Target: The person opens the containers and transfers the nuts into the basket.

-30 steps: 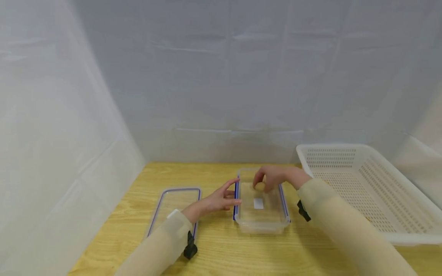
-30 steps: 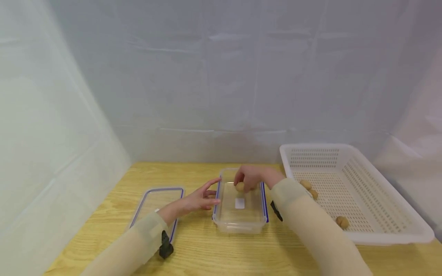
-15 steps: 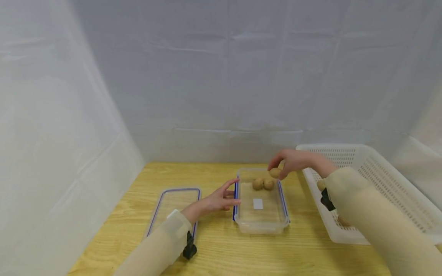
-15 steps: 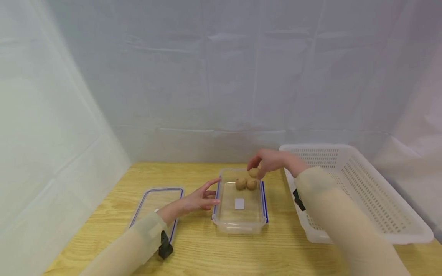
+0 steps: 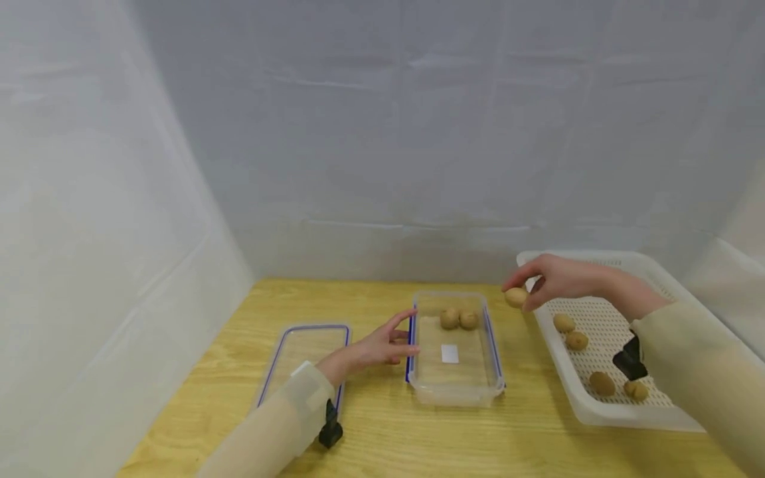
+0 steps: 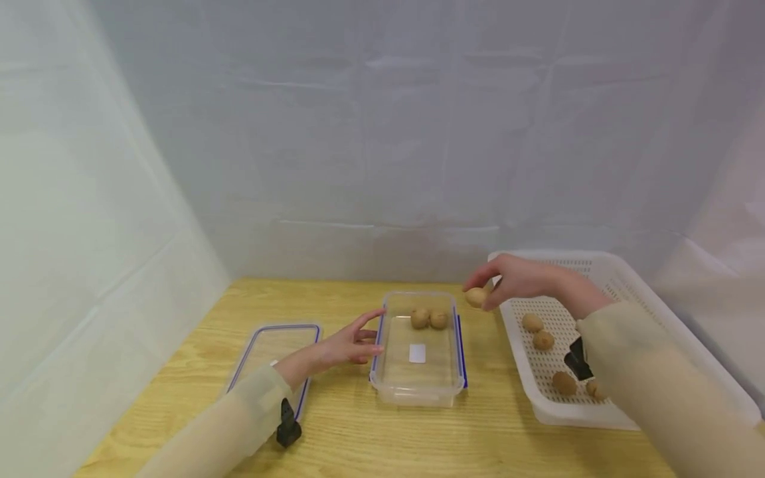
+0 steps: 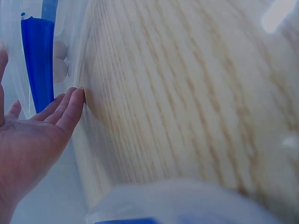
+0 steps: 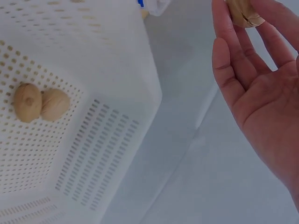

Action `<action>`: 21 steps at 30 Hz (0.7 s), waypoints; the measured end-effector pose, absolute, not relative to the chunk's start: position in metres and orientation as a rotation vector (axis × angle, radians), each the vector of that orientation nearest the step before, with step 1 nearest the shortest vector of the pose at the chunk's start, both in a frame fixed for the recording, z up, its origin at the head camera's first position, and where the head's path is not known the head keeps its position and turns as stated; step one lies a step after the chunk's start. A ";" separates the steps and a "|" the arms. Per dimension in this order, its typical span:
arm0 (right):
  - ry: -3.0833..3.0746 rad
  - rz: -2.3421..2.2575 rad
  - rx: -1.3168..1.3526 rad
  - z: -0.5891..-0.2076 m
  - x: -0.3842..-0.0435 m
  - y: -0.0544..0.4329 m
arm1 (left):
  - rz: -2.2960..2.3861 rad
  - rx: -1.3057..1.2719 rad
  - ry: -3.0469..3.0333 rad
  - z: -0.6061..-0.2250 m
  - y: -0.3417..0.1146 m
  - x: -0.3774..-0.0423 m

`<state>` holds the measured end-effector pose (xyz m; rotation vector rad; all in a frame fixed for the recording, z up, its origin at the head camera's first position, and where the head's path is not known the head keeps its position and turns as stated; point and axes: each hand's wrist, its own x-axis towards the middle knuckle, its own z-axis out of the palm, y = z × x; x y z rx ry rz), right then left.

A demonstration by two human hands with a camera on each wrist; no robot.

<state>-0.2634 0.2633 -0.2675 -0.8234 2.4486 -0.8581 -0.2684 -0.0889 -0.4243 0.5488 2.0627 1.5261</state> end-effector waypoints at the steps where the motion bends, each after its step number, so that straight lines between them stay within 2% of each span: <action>1: 2.442 -0.874 -0.816 -0.268 -0.261 0.267 | 1.529 0.545 2.061 -0.425 -0.089 -0.268; 21: 2.543 -0.965 -0.734 -0.290 -0.218 0.369 | 1.531 0.544 2.058 -0.422 -0.089 -0.266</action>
